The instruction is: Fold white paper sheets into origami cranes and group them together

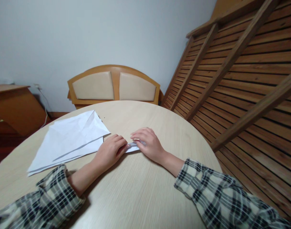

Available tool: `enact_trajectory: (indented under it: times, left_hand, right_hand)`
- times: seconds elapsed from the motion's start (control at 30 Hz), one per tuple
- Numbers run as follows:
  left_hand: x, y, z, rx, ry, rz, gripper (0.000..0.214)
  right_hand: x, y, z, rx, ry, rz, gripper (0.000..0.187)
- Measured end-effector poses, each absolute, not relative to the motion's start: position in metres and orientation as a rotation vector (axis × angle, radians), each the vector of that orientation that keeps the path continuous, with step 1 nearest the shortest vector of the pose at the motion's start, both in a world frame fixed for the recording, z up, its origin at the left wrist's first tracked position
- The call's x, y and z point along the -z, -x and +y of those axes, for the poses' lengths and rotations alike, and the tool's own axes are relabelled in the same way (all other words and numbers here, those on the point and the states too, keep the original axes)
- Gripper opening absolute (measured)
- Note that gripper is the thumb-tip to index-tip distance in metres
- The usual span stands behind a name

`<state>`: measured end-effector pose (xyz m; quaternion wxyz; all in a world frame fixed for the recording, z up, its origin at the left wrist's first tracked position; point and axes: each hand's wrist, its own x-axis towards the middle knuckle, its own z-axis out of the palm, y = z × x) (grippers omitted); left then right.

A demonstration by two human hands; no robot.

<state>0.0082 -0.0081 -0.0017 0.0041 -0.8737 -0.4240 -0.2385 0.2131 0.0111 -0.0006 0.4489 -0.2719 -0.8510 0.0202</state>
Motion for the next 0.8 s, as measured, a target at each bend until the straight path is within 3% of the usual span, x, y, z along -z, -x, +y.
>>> enact_trajectory:
  times: [0.13, 0.37, 0.8]
  left_hand:
    - [0.001, -0.008, -0.009, 1.095, 2.609, -1.716, 0.031]
    - [-0.002, -0.014, -0.008, 2.009, 2.519, -2.072, 0.033]
    - [-0.001, -0.025, -0.013, 2.735, 2.438, -2.39, 0.041]
  right_hand:
    - [-0.009, -0.213, 0.004, 0.155, 0.768, -1.881, 0.01]
    - [-0.003, -0.206, 0.001, -0.073, 0.64, -2.028, 0.008]
    - [-0.003, -0.206, -0.003, 0.188, 0.664, -2.277, 0.028]
